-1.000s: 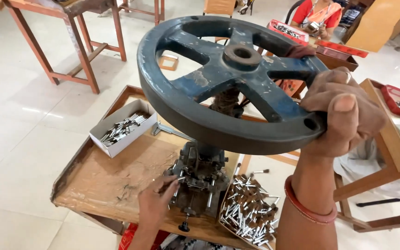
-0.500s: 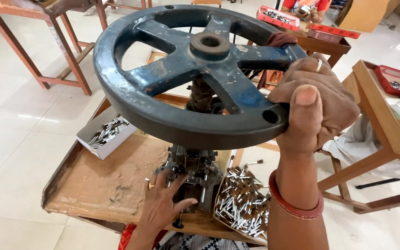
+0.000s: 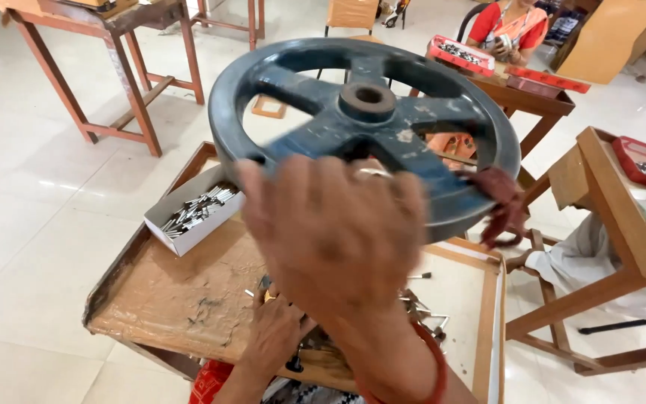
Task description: Operating a manual wheel-driven assembly machine to process small metallic components.
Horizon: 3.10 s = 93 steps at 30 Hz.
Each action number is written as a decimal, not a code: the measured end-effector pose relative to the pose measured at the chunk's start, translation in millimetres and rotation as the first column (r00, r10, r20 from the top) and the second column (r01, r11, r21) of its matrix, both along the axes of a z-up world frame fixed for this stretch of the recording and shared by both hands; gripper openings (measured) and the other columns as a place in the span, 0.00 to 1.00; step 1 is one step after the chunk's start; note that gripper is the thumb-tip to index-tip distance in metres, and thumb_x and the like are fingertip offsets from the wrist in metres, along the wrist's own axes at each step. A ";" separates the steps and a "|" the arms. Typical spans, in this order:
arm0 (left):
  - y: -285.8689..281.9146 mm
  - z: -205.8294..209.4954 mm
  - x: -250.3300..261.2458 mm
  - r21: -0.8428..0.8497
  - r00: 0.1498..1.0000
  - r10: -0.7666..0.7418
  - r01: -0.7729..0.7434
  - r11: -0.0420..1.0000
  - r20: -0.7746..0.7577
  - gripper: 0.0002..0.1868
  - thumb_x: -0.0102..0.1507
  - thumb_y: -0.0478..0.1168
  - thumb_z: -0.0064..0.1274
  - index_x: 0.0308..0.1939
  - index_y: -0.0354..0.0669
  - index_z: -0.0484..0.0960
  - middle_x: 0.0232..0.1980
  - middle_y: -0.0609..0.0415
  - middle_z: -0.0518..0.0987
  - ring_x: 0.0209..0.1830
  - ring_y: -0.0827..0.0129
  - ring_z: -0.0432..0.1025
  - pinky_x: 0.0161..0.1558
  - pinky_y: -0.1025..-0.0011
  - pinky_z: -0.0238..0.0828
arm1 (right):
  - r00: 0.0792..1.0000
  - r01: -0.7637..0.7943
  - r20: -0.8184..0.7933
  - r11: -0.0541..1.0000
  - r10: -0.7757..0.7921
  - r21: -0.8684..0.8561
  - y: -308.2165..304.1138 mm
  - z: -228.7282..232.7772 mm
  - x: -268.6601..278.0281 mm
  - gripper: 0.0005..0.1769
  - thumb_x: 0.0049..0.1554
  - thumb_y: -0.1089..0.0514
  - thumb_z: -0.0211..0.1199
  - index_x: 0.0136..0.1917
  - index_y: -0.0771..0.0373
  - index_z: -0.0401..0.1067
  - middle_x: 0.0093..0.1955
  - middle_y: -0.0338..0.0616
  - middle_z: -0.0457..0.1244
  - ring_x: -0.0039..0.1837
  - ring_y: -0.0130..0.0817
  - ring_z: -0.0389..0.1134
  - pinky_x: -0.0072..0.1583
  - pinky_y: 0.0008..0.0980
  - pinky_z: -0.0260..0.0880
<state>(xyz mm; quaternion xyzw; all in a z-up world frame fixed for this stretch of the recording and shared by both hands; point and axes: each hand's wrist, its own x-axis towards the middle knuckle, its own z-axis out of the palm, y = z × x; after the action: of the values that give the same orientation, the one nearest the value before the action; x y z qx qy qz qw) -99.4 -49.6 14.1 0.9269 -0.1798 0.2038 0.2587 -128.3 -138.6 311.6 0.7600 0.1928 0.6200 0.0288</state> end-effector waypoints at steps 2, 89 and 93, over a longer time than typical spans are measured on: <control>-5.8 2.6 -3.0 0.001 0.999 0.003 -0.004 1.000 0.045 0.14 0.60 0.51 0.59 0.47 0.53 0.86 0.49 0.57 0.77 0.52 0.63 0.69 0.61 0.51 0.56 | 0.971 0.231 0.085 0.966 -0.222 -0.119 2.2 -0.2 2.4 0.27 0.64 0.37 0.59 0.27 0.46 0.60 0.25 0.29 0.50 0.30 0.25 0.49 0.43 0.28 0.52; -62.4 -67.0 23.1 -0.257 0.988 -0.085 0.050 0.965 -0.128 0.12 0.69 0.37 0.52 0.55 0.51 0.84 0.53 0.53 0.82 0.49 0.63 0.78 0.55 0.57 0.75 | 0.655 -0.697 0.038 0.585 0.755 0.414 -142.8 -32.4 60.5 0.38 0.76 0.42 0.50 0.34 0.72 0.71 0.30 0.45 0.62 0.34 0.38 0.63 0.50 0.32 0.62; -87.7 -48.5 -15.9 -0.374 0.920 -0.385 0.334 0.865 -0.069 0.14 0.69 0.38 0.51 0.58 0.39 0.81 0.63 0.44 0.79 0.60 0.58 0.72 0.61 0.56 0.73 | 0.676 -0.705 0.021 0.639 0.736 0.307 -140.4 -27.2 59.1 0.37 0.75 0.43 0.49 0.35 0.73 0.71 0.31 0.51 0.63 0.35 0.41 0.63 0.44 0.32 0.61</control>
<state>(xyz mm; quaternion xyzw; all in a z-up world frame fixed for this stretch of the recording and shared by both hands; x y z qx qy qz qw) -115.3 -137.3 -34.4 0.8270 -0.2909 0.1151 0.4671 -69.2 -278.9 284.3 0.6471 0.3880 0.5596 -0.3429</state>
